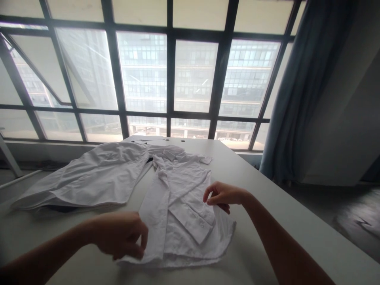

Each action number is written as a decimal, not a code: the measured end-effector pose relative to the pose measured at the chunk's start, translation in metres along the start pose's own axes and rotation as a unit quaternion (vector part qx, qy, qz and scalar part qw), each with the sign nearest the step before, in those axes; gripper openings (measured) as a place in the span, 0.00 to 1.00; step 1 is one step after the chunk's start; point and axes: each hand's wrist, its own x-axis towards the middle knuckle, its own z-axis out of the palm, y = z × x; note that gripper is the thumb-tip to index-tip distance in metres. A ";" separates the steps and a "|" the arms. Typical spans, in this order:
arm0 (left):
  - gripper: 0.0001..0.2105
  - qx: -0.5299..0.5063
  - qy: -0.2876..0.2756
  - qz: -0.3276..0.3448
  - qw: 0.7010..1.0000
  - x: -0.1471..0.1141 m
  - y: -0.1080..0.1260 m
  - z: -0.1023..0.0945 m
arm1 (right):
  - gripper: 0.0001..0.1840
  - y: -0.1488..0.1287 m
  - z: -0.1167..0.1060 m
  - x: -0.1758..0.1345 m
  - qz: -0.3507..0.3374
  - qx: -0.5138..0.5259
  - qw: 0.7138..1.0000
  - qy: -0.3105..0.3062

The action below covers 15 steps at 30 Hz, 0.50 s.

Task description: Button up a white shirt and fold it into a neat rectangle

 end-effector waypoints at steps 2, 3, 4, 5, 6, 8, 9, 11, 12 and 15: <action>0.10 0.017 0.126 0.046 0.991 0.015 -0.011 -0.002 | 0.21 -0.005 0.010 0.009 -0.034 0.004 0.999 0.010; 0.10 0.032 0.182 0.070 0.980 0.024 -0.018 -0.001 | 0.20 -0.008 0.017 0.015 -0.051 0.006 0.999 0.017; 0.10 0.039 0.216 0.096 0.971 0.032 -0.025 0.001 | 0.18 -0.011 0.026 0.021 -0.066 0.006 0.997 0.027; 0.10 0.039 0.231 0.122 0.964 0.039 -0.032 0.005 | 0.16 -0.015 0.036 0.027 -0.077 0.004 0.996 0.036; 0.10 0.036 0.236 0.143 0.960 0.045 -0.038 0.009 | 0.14 -0.018 0.046 0.033 -0.082 0.003 0.996 0.045; 0.12 0.034 0.237 0.168 0.956 0.054 -0.047 0.017 | 0.11 -0.023 0.067 0.044 -0.079 0.003 0.995 0.056; 0.13 0.035 0.238 0.173 0.955 0.057 -0.050 0.020 | 0.09 -0.024 0.077 0.049 -0.075 0.001 0.995 0.060; 0.14 0.040 0.243 0.181 0.952 0.060 -0.052 0.025 | 0.08 -0.025 0.092 0.057 -0.078 -0.013 0.995 0.066; 0.14 0.043 0.248 0.184 0.950 0.061 -0.052 0.026 | 0.08 -0.024 0.098 0.060 -0.086 -0.023 0.994 0.067; 0.13 0.056 0.257 0.194 0.945 0.064 -0.050 0.028 | 0.08 -0.023 0.104 0.064 -0.114 -0.042 0.990 0.067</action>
